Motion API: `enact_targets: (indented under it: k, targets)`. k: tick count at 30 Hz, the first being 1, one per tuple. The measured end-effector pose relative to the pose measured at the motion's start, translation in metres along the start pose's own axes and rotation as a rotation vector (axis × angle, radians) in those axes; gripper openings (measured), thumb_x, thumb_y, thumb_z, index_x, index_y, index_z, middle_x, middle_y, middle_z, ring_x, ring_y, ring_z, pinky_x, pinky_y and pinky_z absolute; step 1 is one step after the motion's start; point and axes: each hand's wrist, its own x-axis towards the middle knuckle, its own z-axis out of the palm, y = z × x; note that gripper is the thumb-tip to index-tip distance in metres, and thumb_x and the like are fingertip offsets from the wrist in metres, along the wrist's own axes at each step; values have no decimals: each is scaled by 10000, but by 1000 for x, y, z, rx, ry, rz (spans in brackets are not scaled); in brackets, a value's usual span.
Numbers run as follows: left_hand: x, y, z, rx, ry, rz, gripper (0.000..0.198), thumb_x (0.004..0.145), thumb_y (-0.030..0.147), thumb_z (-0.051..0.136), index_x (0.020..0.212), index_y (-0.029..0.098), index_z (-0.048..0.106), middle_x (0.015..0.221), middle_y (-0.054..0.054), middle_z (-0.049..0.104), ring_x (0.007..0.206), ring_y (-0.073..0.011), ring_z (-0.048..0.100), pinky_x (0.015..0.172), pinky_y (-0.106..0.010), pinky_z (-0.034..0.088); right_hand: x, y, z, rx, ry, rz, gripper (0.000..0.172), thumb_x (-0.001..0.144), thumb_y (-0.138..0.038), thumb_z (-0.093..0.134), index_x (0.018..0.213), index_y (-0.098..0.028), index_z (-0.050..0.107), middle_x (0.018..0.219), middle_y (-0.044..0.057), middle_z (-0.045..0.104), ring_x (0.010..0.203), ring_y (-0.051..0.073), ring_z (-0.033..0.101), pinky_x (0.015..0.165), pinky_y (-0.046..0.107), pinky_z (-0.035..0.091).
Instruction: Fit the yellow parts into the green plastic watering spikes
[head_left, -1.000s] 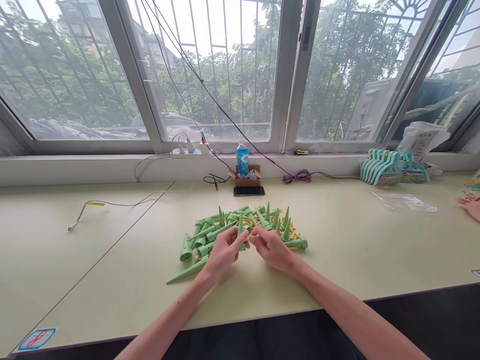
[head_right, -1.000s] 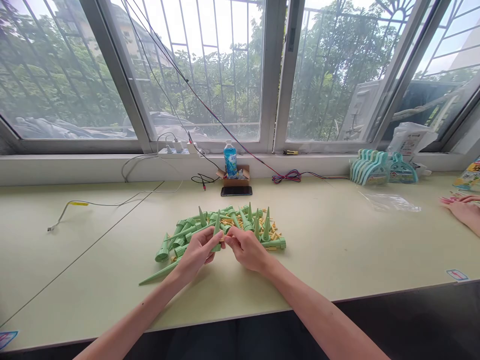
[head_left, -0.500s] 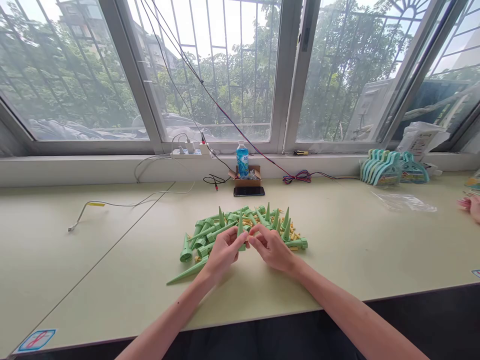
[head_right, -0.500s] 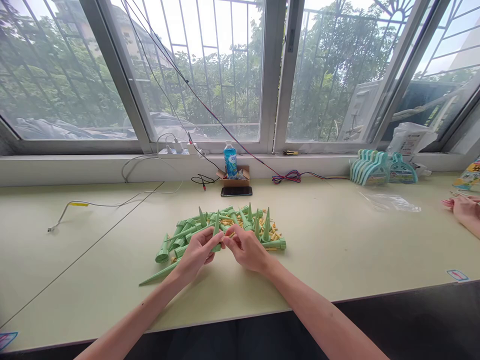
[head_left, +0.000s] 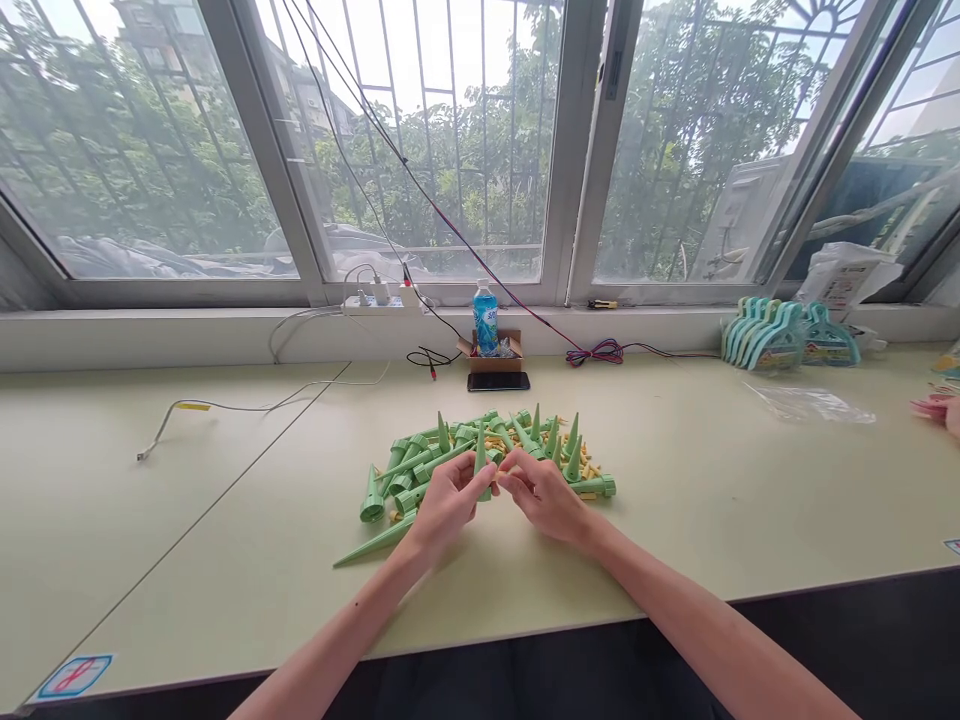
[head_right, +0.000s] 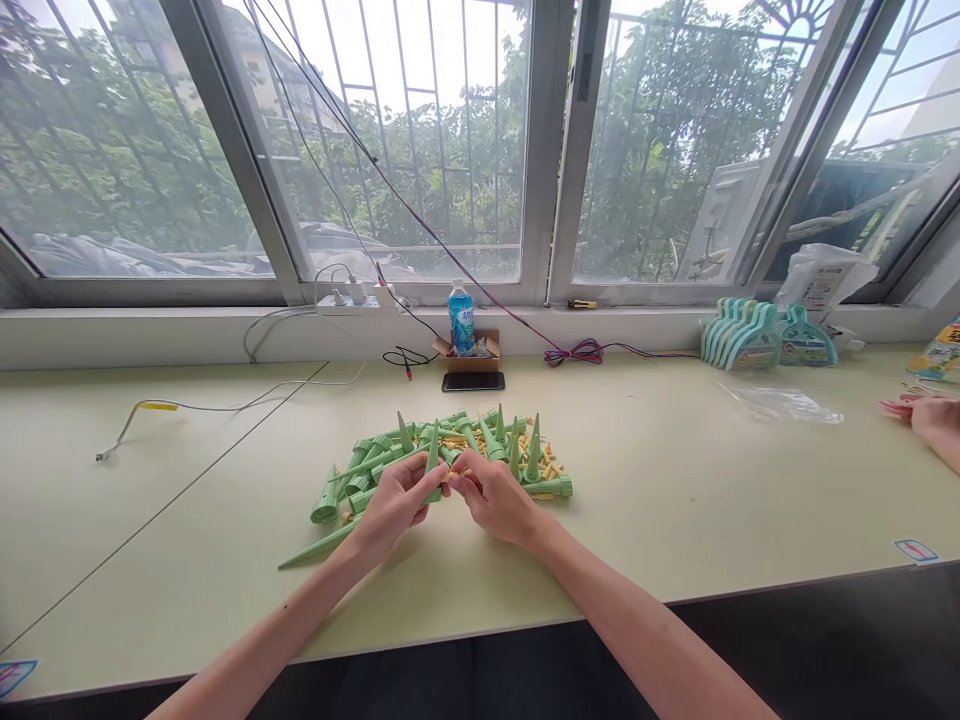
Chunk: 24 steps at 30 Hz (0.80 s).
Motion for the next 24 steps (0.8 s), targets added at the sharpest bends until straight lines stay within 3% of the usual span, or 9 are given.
enact_targets:
  k: [4, 14, 20, 24]
  targets:
    - [0, -1, 0, 20, -3, 10, 324, 842, 466, 642, 798, 153, 570, 671, -2, 583, 491, -48, 317, 403, -159, 238, 0, 0, -1, -34, 12, -17, 267, 1009, -372, 412, 817, -204, 492, 562, -58, 379, 472, 95, 251, 477, 243, 222]
    - [0, 1, -1, -1, -3, -4, 326, 838, 475, 642, 796, 160, 571, 669, 3, 575, 485, -52, 303, 399, -160, 220, 1, 3, 0, -100, 50, -37, 298, 1007, -379, 422, 795, -201, 531, 553, -51, 390, 471, 99, 268, 482, 252, 230]
    - [0, 1, 0, -47, 1, -15, 321, 821, 438, 669, 734, 160, 535, 666, 11, 554, 486, -45, 287, 402, -155, 202, 0, 2, 2, -34, 30, -24, 175, 990, -381, 470, 965, -209, 494, 647, -29, 579, 455, 87, 297, 460, 235, 253]
    - [1, -1, 0, -50, 6, -10, 340, 821, 452, 666, 720, 160, 526, 665, 5, 560, 498, -49, 311, 404, -155, 207, 0, -1, 1, -8, 18, -13, 190, 994, -389, 448, 933, -210, 467, 703, -5, 632, 451, 83, 298, 451, 234, 244]
